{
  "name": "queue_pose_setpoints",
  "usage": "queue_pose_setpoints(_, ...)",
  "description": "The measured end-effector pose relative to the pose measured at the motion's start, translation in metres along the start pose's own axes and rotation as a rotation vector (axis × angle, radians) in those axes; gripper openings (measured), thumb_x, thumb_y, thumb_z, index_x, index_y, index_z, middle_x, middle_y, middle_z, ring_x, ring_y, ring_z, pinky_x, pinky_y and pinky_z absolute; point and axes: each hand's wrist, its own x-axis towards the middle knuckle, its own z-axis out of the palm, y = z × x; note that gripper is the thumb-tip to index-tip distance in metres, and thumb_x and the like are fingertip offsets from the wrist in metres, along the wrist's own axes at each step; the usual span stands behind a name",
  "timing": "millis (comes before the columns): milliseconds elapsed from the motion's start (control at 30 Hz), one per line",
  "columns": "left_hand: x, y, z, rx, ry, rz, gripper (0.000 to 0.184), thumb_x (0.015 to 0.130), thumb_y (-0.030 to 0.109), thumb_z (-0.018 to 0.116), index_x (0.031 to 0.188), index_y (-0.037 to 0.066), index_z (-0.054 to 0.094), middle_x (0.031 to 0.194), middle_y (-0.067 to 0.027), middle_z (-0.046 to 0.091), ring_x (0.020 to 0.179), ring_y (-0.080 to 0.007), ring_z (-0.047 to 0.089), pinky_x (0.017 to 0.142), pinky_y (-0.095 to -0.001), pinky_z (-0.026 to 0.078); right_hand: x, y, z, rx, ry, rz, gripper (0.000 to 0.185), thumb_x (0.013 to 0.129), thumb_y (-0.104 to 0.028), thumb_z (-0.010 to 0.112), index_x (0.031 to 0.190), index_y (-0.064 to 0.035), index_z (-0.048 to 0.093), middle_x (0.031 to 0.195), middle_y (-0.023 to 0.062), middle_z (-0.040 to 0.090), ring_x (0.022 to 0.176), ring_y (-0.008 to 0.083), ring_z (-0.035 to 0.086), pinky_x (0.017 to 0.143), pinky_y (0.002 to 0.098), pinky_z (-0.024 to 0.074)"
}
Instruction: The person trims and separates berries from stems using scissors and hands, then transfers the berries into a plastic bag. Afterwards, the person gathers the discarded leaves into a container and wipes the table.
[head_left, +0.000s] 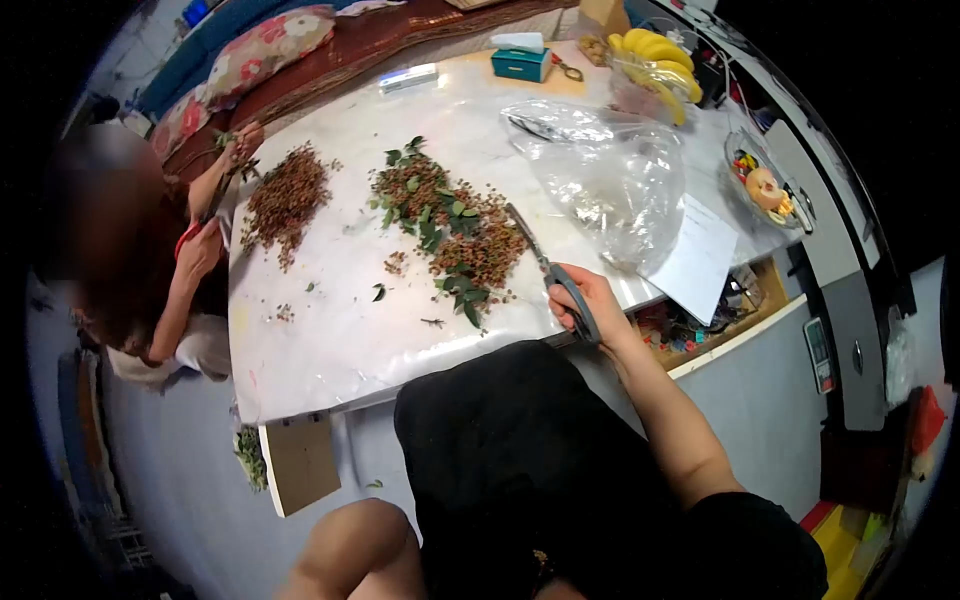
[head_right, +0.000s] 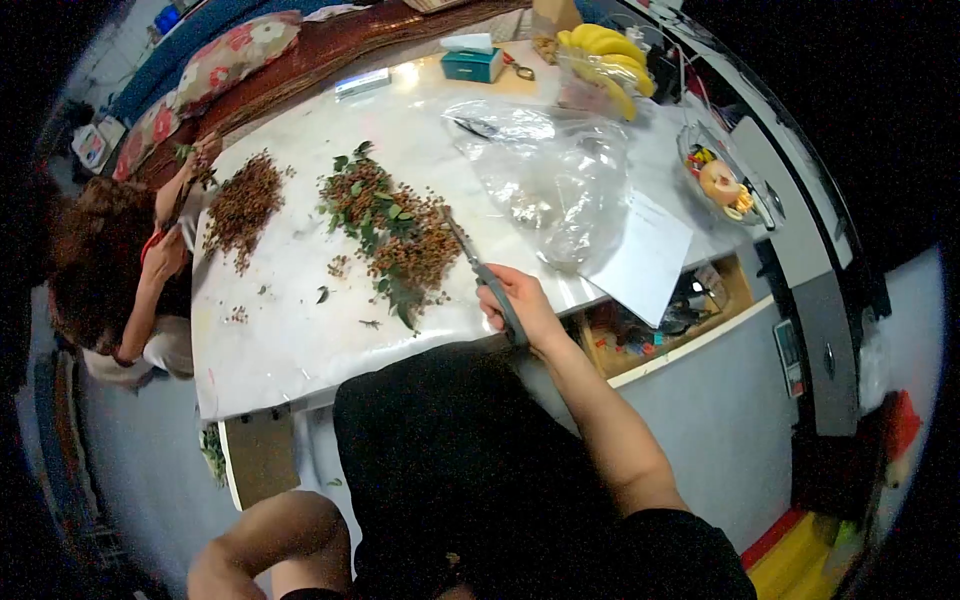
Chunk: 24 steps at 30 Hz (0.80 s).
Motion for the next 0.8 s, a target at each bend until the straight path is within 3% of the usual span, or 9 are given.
queue_pose_setpoints(100,-0.046,-0.006,-0.016,-0.121,0.156,0.338,0.012,0.087,0.007,0.056,0.081,-0.001,0.063,0.083,-0.0155,0.065,0.07,-0.0227,0.064,0.055,-0.0313,0.051,-0.003,-0.007,0.002,0.001,0.02,0.012,0.044,0.085,-0.007,0.062,0.125,0.0069,0.048,0.068,0.0031,0.052,0.05,0.0068,0.047,0.044,0.0199,0.0372)
queue_pose_setpoints(167,-0.084,-0.044,-0.038,-0.053,0.363,0.417,0.015,0.084,0.011,0.06,0.077,-0.002,0.061,0.079,-0.0128,0.064,0.068,-0.0208,0.063,0.054,-0.0309,0.049,-0.001,-0.004,0.005,-0.018,0.025,0.003,0.042,0.086,-0.007,0.062,0.123,0.0064,0.05,0.067,0.0028,0.052,0.05,0.0067,0.046,0.044,0.0197,0.0369)
queue_pose_setpoints(200,-0.072,-0.056,-0.042,0.275,0.844,0.18,0.016,0.083,0.012,0.06,0.077,-0.002,0.06,0.077,-0.0106,0.062,0.068,-0.0183,0.059,0.056,-0.0289,0.045,-0.001,-0.004,0.005,-0.021,0.018,0.008,0.042,0.086,-0.007,0.062,0.123,0.0064,0.05,0.067,0.0028,0.052,0.05,0.0067,0.046,0.044,0.0197,0.0369)
queue_pose_setpoints(233,-0.061,-0.068,-0.046,0.47,1.224,-0.21,0.017,0.082,0.013,0.06,0.077,-0.003,0.059,0.074,-0.0084,0.06,0.067,-0.0159,0.056,0.058,-0.0269,0.042,-0.001,-0.003,0.005,-0.026,0.028,0.01,0.04,0.086,-0.008,0.062,0.122,0.0058,0.05,0.067,0.0026,0.052,0.05,0.0065,0.046,0.043,0.0197,0.0367)
queue_pose_setpoints(267,-0.045,-0.082,-0.078,0.644,1.244,-0.554,0.017,0.083,0.014,0.061,0.079,-0.002,0.059,0.071,-0.0038,0.057,0.065,-0.0098,0.05,0.057,-0.0219,0.036,0.0,-0.003,0.004,-0.031,0.037,0.009,0.039,0.086,-0.008,0.062,0.121,0.0052,0.051,0.067,0.0024,0.052,0.05,0.0063,0.046,0.043,0.0196,0.0365)
queue_pose_setpoints(333,-0.07,-0.119,-0.113,0.71,1.245,-0.817,0.01,0.086,0.009,0.06,0.086,-0.001,0.06,0.076,-0.0029,0.058,0.072,-0.0106,0.054,0.068,-0.0237,0.043,-0.001,-0.004,0.004,-0.039,0.02,0.012,0.036,0.087,-0.008,0.062,0.12,0.0037,0.053,0.066,0.0022,0.052,0.049,0.0061,0.046,0.043,0.0194,0.0364)
queue_pose_setpoints(500,-0.122,-0.202,-0.138,0.909,1.428,-1.0,0.012,0.08,0.007,0.064,0.09,-0.001,0.065,0.079,-0.0064,0.066,0.07,-0.0128,0.06,0.064,-0.026,0.048,-0.001,-0.005,0.006,-0.052,0.051,0.02,0.034,0.087,-0.009,0.062,0.118,0.0027,0.054,0.066,0.0014,0.053,0.048,0.0055,0.046,0.042,0.0192,0.036)
queue_pose_setpoints(633,-0.135,-0.243,-0.142,1.098,1.275,-1.341,0.02,0.075,0.017,0.07,0.088,0.004,0.064,0.083,-0.0122,0.068,0.076,-0.025,0.066,0.069,-0.0352,0.05,-0.001,-0.005,0.006,-0.038,0.035,0.021,0.035,0.087,-0.01,0.062,0.118,0.003,0.054,0.066,0.001,0.053,0.048,0.0049,0.046,0.042,0.0185,0.0359)
queue_pose_setpoints(800,-0.131,-0.27,-0.148,1.257,1.028,-1.519,0.021,0.072,0.017,0.071,0.087,0.008,0.059,0.079,-0.0096,0.067,0.079,-0.0287,0.065,0.07,-0.0396,0.048,-0.003,-0.007,0.009,-0.046,0.072,0.022,0.034,0.087,-0.009,0.062,0.117,0.0035,0.054,0.066,0.001,0.053,0.048,0.0049,0.046,0.043,0.018,0.0361)
